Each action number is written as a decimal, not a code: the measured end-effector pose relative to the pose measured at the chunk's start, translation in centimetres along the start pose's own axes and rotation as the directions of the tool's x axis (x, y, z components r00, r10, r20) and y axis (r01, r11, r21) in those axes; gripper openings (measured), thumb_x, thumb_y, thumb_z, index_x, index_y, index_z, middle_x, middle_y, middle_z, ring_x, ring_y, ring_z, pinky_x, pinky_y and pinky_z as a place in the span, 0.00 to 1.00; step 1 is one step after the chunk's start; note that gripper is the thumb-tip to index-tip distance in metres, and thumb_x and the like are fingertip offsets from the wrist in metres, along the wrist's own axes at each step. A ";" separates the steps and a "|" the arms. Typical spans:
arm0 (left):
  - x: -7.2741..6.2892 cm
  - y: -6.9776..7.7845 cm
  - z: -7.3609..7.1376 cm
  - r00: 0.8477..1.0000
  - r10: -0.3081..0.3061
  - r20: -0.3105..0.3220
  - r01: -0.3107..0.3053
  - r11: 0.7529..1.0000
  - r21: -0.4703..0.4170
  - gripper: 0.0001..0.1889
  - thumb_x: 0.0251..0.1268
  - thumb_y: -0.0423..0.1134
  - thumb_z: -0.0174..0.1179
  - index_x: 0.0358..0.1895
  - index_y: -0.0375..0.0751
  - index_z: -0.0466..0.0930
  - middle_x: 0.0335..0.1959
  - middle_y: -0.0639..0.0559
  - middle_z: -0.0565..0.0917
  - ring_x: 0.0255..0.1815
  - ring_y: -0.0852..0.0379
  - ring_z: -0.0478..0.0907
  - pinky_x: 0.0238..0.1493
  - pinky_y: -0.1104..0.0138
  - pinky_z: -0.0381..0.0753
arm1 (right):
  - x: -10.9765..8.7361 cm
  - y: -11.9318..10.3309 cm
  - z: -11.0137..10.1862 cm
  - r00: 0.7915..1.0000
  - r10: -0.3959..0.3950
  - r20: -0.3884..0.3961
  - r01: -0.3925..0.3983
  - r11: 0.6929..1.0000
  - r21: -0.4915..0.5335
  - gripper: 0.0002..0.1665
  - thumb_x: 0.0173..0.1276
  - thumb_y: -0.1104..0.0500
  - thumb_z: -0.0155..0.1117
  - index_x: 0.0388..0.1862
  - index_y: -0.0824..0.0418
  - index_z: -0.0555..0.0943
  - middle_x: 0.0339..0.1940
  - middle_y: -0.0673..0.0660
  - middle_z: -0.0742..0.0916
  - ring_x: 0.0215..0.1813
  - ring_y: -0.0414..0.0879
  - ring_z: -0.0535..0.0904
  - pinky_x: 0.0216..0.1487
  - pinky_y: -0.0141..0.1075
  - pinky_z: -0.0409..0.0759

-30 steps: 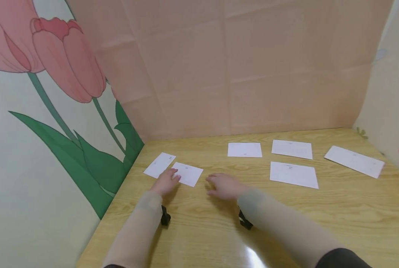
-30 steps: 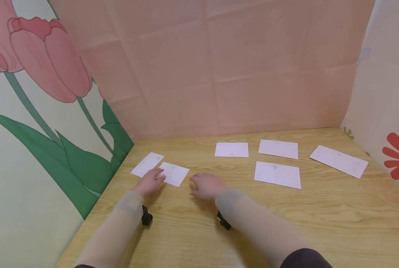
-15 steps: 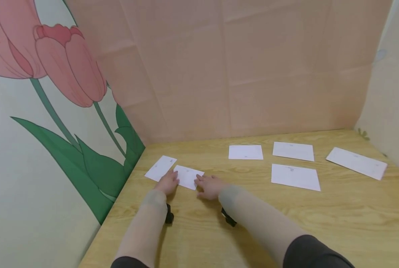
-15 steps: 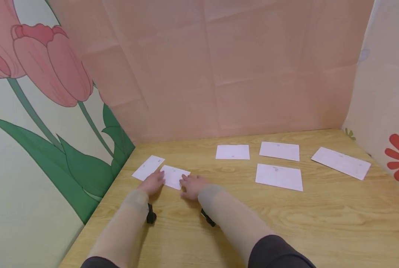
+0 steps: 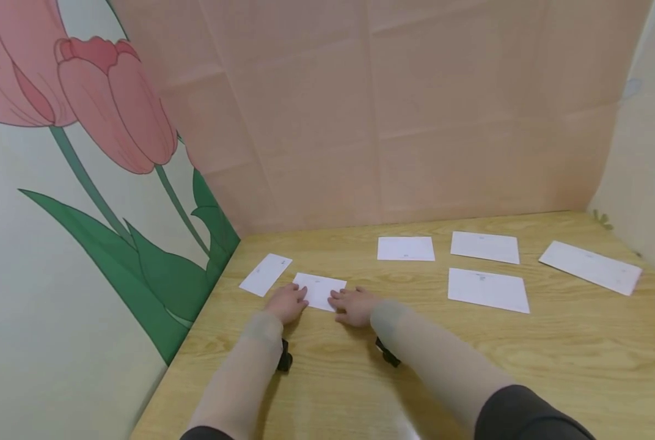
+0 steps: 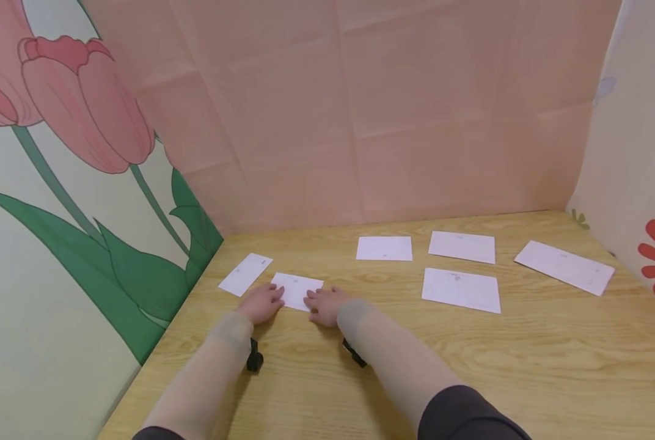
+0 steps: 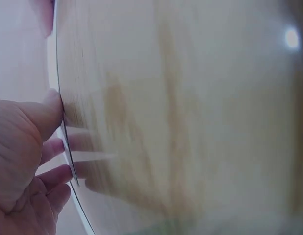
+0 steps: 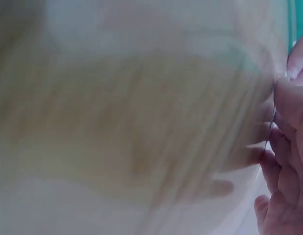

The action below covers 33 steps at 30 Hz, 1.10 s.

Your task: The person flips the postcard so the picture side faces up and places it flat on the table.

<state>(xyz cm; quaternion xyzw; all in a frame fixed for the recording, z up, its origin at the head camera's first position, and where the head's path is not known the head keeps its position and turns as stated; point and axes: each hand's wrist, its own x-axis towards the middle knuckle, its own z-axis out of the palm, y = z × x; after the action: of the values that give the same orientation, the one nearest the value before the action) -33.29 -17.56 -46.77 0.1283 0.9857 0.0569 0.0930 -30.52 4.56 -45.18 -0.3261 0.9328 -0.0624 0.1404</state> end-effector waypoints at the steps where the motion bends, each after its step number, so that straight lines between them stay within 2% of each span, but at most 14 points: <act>1: -0.1 0.2 0.0 1.000 0.001 -0.002 -0.001 1.000 0.008 0.24 0.74 0.48 0.50 0.69 0.48 0.68 0.68 0.43 0.68 0.68 0.42 0.64 0.68 0.51 0.60 | -0.1 0.2 0.0 1.000 -0.002 0.003 0.002 1.000 0.004 0.31 0.76 0.45 0.47 0.75 0.52 0.62 0.76 0.51 0.62 0.76 0.49 0.54 0.73 0.53 0.48; 4: -0.2 0.9 -0.1 1.000 0.023 -0.003 -0.022 0.998 0.054 0.23 0.74 0.48 0.51 0.69 0.50 0.69 0.66 0.44 0.70 0.66 0.44 0.66 0.67 0.53 0.62 | -0.6 0.9 -0.2 1.000 -0.013 0.003 0.013 1.000 0.011 0.30 0.77 0.46 0.47 0.74 0.52 0.63 0.76 0.51 0.63 0.76 0.49 0.56 0.73 0.54 0.47; 8: -0.5 1.7 -0.3 0.996 0.084 -0.005 -0.083 0.994 0.077 0.23 0.73 0.47 0.51 0.68 0.48 0.70 0.70 0.45 0.66 0.70 0.45 0.62 0.69 0.53 0.58 | -1.3 1.8 -0.3 1.000 -0.030 -0.002 0.030 1.000 0.006 0.30 0.76 0.46 0.48 0.73 0.53 0.64 0.75 0.51 0.65 0.75 0.49 0.58 0.73 0.54 0.49; 11: -0.7 2.4 -0.2 0.991 0.132 0.004 -0.132 0.990 0.050 0.23 0.73 0.46 0.51 0.67 0.45 0.70 0.72 0.46 0.63 0.73 0.44 0.58 0.70 0.53 0.56 | -2.2 2.6 -0.2 0.999 -0.048 -0.014 0.048 0.999 0.000 0.29 0.76 0.48 0.49 0.73 0.54 0.65 0.74 0.52 0.66 0.74 0.50 0.59 0.72 0.55 0.50; 14: -0.7 3.1 -0.1 0.986 0.163 0.020 -0.164 0.986 0.029 0.23 0.74 0.46 0.51 0.68 0.45 0.70 0.72 0.47 0.65 0.72 0.44 0.59 0.70 0.53 0.57 | -3.1 3.4 -0.1 0.998 -0.061 -0.032 0.061 0.998 0.004 0.28 0.76 0.48 0.50 0.72 0.54 0.67 0.74 0.52 0.67 0.74 0.51 0.60 0.72 0.56 0.50; 19: -0.9 4.6 -0.2 0.976 0.216 0.033 -0.218 0.975 0.051 0.22 0.74 0.44 0.50 0.68 0.46 0.69 0.71 0.47 0.66 0.72 0.45 0.61 0.70 0.56 0.57 | -4.7 4.7 0.2 0.995 -0.085 -0.050 0.085 0.996 0.004 0.28 0.76 0.49 0.51 0.72 0.55 0.67 0.73 0.53 0.68 0.74 0.52 0.60 0.72 0.56 0.49; 28: -2.0 7.4 -0.4 0.968 0.250 0.031 -0.251 0.967 0.041 0.21 0.74 0.43 0.51 0.67 0.53 0.70 0.68 0.49 0.70 0.69 0.50 0.65 0.68 0.57 0.61 | -8.0 6.6 0.3 0.990 -0.129 -0.054 0.130 0.992 0.009 0.29 0.76 0.50 0.51 0.71 0.58 0.67 0.73 0.56 0.68 0.73 0.55 0.60 0.71 0.58 0.50; 33: -2.1 8.9 0.0 0.970 0.243 0.028 -0.242 0.970 -0.036 0.19 0.76 0.46 0.46 0.66 0.54 0.73 0.67 0.51 0.71 0.69 0.51 0.65 0.68 0.58 0.62 | -9.6 7.7 0.4 0.988 -0.146 -0.053 0.147 0.989 0.019 0.29 0.75 0.50 0.53 0.71 0.59 0.68 0.72 0.57 0.69 0.73 0.56 0.61 0.70 0.58 0.51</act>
<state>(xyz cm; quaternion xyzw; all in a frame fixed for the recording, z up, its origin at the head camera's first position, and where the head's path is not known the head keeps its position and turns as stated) -29.13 -9.61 -45.16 0.2471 0.9600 0.0816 0.1030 -27.74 16.54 -45.02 -0.3905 0.9088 -0.0916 0.1151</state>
